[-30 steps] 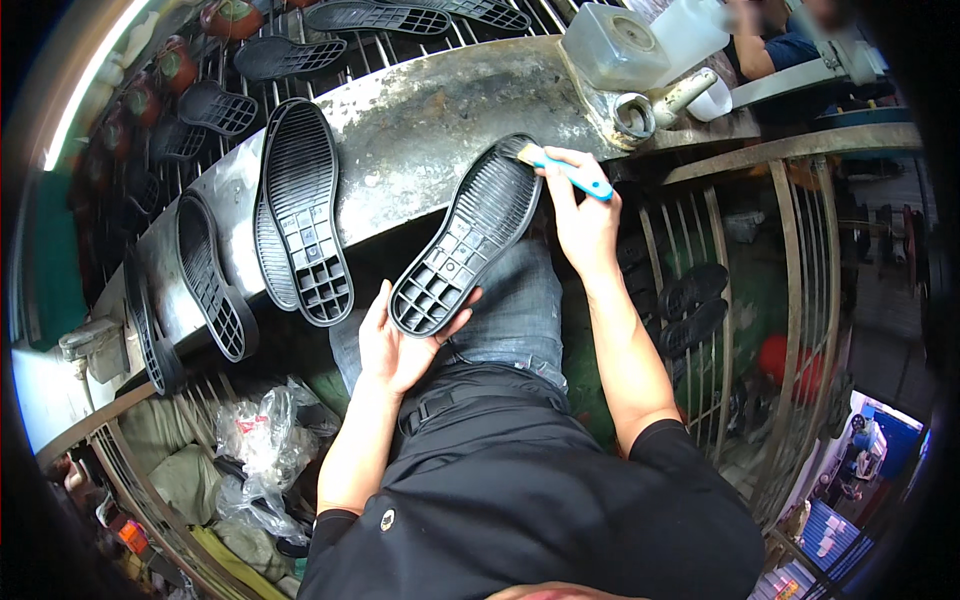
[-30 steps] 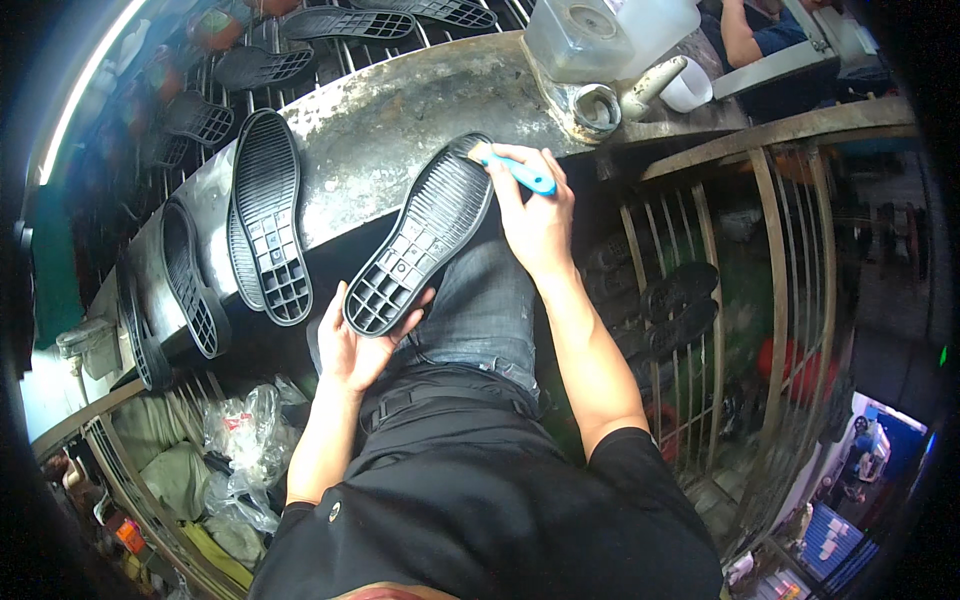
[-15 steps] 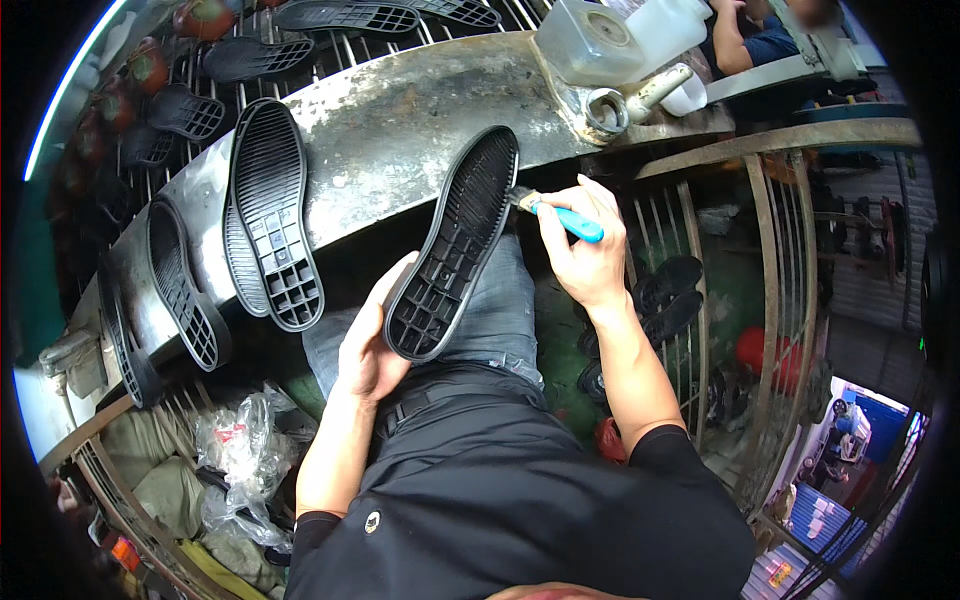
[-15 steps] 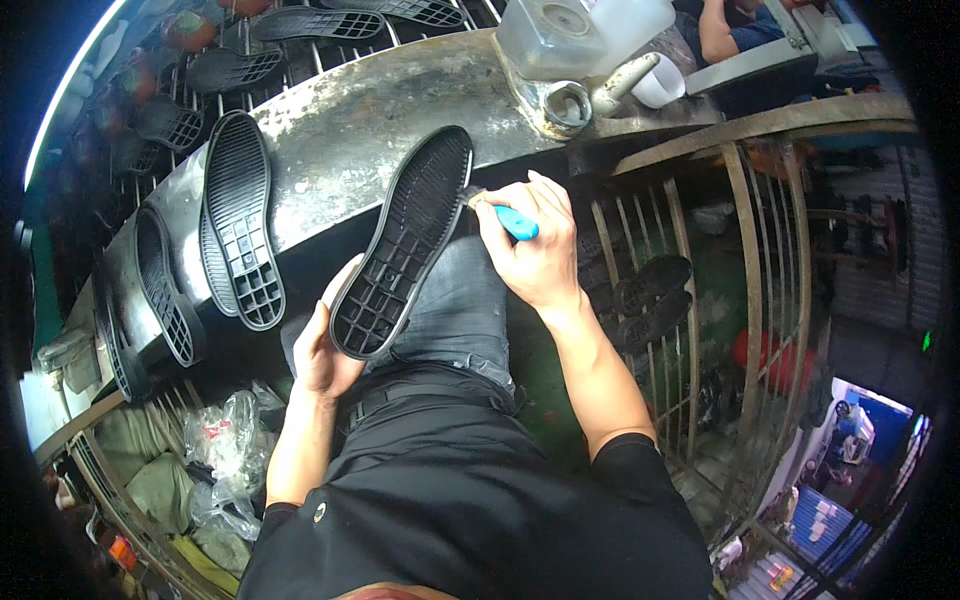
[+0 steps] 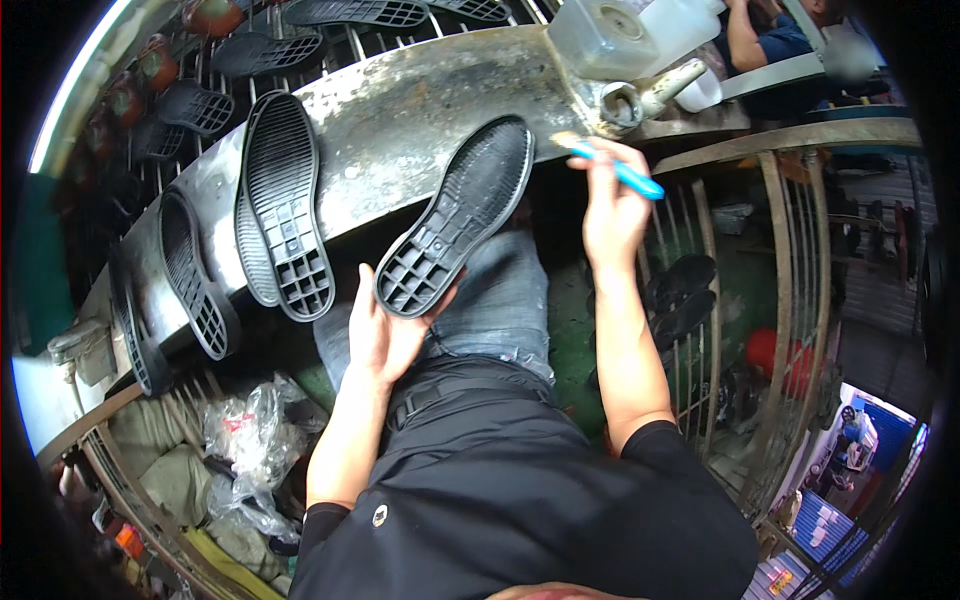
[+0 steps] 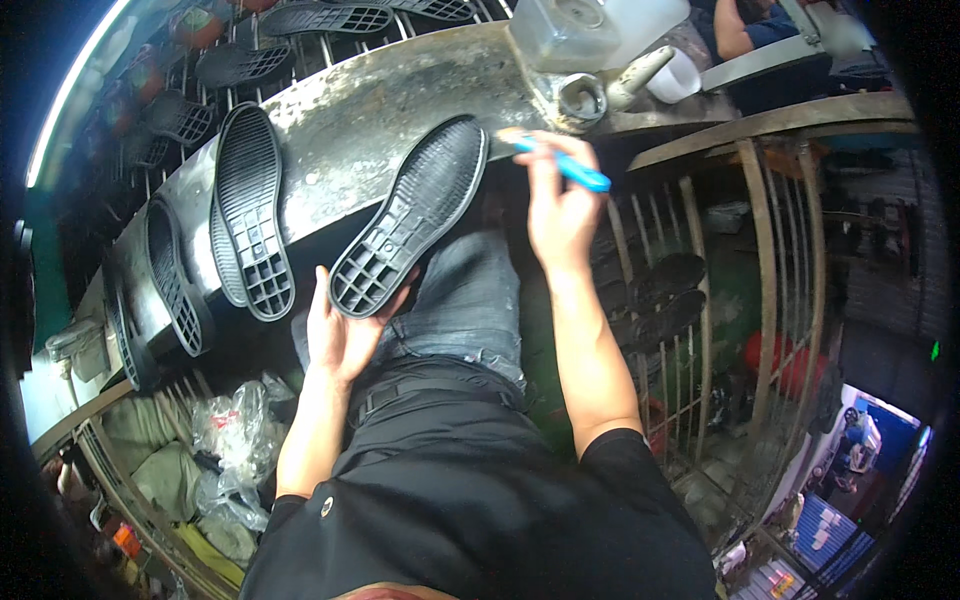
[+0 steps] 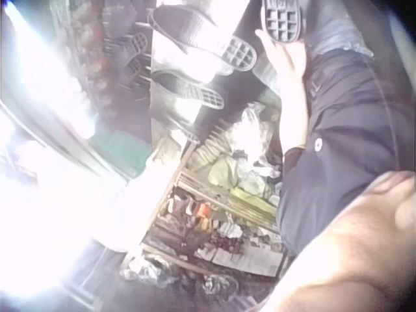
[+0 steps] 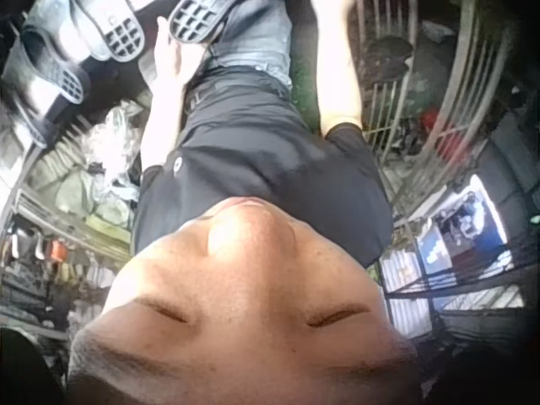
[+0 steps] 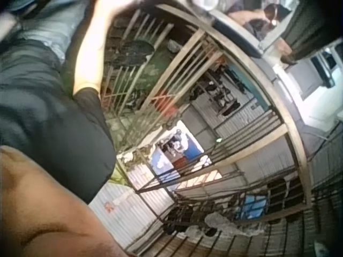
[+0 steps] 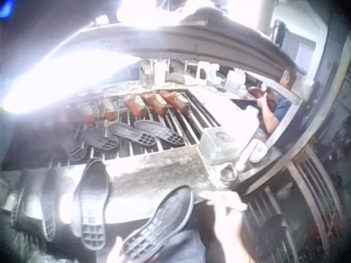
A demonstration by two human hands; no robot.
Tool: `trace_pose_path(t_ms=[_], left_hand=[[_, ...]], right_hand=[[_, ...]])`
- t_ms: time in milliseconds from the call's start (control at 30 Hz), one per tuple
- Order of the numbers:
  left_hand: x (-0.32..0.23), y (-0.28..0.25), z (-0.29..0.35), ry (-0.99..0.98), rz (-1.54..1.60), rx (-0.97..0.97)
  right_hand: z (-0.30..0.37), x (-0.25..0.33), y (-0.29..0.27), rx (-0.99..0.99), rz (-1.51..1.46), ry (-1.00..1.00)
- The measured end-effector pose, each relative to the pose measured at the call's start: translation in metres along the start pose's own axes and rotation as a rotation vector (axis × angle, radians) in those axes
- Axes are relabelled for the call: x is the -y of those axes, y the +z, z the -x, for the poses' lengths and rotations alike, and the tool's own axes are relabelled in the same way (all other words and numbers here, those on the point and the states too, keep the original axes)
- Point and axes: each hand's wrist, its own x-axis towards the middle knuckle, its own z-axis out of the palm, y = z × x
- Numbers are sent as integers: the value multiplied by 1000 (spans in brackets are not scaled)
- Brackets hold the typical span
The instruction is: Apply adhesive to shoe soles and organize finished components into bags.
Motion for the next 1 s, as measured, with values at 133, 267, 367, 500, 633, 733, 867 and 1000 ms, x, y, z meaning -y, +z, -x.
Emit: trace_pose_path(t_ms=[133, 267, 367, 500, 633, 733, 867, 1000], left_hand=[[-2, -3, 0, 3, -60, -38], [-5, -16, -3, -4, 147, 199], [-7, -10, 5, -28, 124, 90], [-5, -4, 0, 70, 2, 13], [-5, -4, 2, 119, -162, 12], [-1, -3, 2, 158, -297, 6], [1, 1, 5, 179, -286, -5], [-4, 7, 12, 168, -335, 16]], right_hand=[[54, -18, 45, 385, 463, -553], [108, -3, 53, 460, 278, -538], [136, 17, 60, 611, 244, -516], [125, 38, 46, 767, 197, -404], [73, 42, 23, 775, 220, 44], [34, 22, 13, 627, 471, 37], [5, 11, 4, 519, 559, -84], [-23, 15, -1, 410, 629, -145]])
